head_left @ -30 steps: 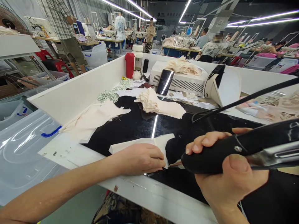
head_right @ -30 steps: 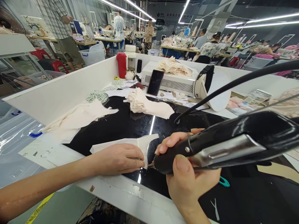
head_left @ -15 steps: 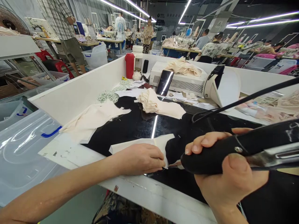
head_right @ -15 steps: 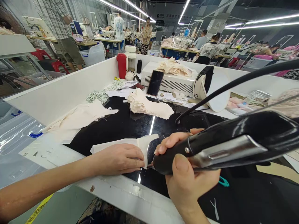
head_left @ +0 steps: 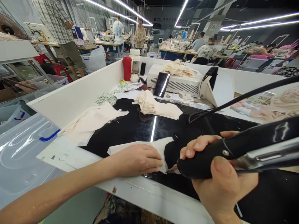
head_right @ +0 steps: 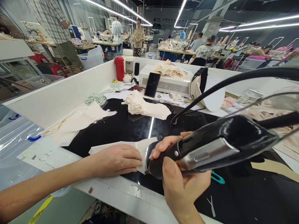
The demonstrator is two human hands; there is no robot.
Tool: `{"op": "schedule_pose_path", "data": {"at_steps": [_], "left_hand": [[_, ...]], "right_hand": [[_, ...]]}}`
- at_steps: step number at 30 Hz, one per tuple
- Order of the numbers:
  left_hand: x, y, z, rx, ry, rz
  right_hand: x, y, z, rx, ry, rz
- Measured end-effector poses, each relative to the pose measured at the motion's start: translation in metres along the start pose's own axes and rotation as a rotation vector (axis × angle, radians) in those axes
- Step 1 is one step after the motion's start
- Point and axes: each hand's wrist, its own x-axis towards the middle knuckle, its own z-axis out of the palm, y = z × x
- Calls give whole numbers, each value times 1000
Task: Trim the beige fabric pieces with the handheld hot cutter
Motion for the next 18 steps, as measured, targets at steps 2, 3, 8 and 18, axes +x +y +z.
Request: {"op": "schedule_pose_path", "data": {"at_steps": [2, 3, 8, 18], "left_hand": [[-2, 4, -3, -39, -37, -13], [-4, 7, -5, -63, -56, -16], [-10, 23, -18, -177, -134, 2], [22, 12, -6, 86, -72, -33]], "right_hand": [[-2, -4, -2, 1, -14, 17], [-2, -6, -3, 3, -19, 24], [20, -9, -13, -13, 94, -46], [50, 19, -28, -83, 139, -156]]}}
